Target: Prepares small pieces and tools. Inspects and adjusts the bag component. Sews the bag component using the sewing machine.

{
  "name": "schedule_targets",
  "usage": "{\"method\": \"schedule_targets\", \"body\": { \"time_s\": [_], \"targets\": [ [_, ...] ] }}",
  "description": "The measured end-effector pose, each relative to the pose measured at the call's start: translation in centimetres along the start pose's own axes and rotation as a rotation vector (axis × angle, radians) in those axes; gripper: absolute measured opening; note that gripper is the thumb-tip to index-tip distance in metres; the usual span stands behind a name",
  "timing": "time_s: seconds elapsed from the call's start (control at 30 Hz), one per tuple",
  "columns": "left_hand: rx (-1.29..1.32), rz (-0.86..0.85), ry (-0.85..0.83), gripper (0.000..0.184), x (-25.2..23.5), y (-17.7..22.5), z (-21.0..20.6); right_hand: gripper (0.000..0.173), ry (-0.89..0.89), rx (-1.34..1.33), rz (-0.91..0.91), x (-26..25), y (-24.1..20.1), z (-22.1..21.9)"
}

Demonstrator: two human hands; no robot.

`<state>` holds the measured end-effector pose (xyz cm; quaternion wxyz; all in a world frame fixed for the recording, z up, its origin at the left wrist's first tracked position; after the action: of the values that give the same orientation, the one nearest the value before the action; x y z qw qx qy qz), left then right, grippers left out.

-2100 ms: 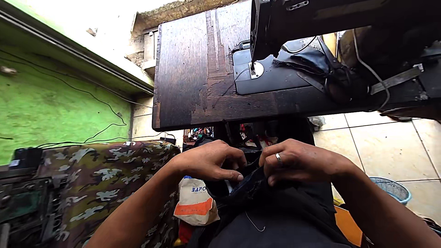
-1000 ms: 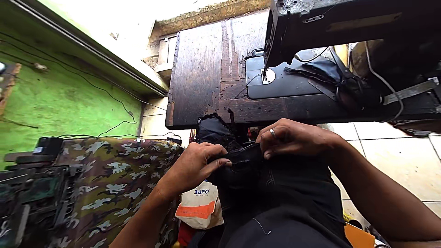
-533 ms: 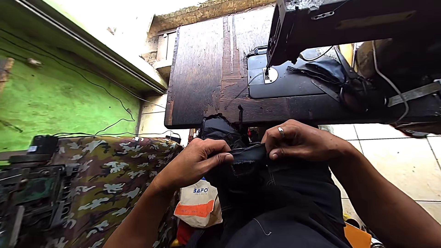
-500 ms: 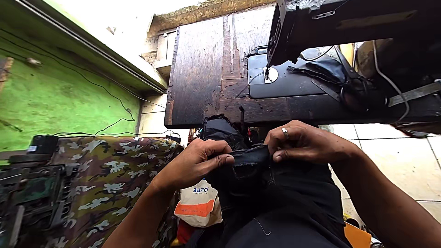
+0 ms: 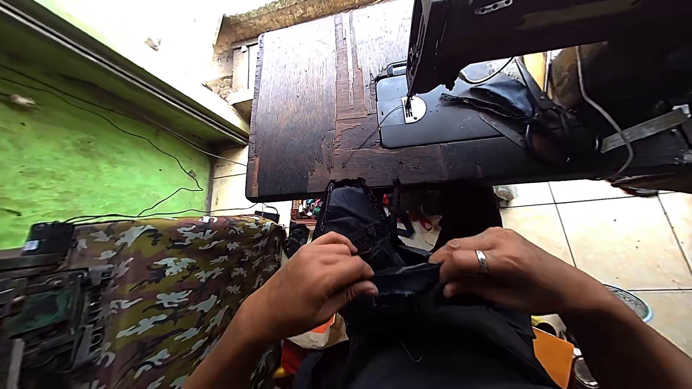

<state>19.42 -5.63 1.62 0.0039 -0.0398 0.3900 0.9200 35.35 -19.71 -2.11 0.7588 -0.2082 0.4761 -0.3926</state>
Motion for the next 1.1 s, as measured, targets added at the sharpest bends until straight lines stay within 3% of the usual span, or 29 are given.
{"method": "schedule_targets", "body": {
  "time_s": [0.13,0.27,0.4,0.57,0.67,0.8,0.93,1.1],
  "targets": [
    [-0.232,-0.089,0.086,0.016,3.3,3.9,-1.4,0.016,-0.062,0.224,0.134,1.3,-3.4,-1.1],
    [-0.343,-0.14,0.015,0.016,6.7,6.4,-4.7,0.019,-0.23,0.459,0.12,3.2,-7.0,-2.9],
    [-0.376,-0.159,-0.03,0.022,8.4,7.6,-6.0,0.031,-0.356,0.505,0.042,4.1,-8.8,-4.1],
    [-0.268,-0.136,0.01,0.021,8.5,7.5,-6.2,0.024,-0.372,0.478,0.076,4.2,-9.4,-4.0],
    [-0.054,-0.016,0.078,0.014,7.7,5.4,-5.3,0.016,-0.27,0.325,0.077,3.7,-8.3,-3.3],
    [0.112,0.078,0.07,0.029,4.0,0.5,-3.0,0.018,-0.043,0.086,-0.092,2.2,-3.4,-2.2],
    [0.238,0.09,-0.066,0.028,-0.5,-3.6,-1.0,0.023,0.003,-0.106,-0.199,0.9,1.6,-0.2],
    [0.292,0.159,-0.129,0.024,-3.6,-5.4,0.3,0.017,0.018,-0.22,-0.233,-0.2,4.5,1.8]
  ]
}}
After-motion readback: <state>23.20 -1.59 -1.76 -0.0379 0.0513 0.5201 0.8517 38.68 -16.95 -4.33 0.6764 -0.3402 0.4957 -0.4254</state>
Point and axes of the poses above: each hand's wrist, its own x-axis away from the middle knuckle, its own z-axis out of the back of the hand, y = z × x, the point moved 7 cm from there along -x, towards the middle knuckle, and after that the axes turned 10 degrees about z, right-handed, at the moved point
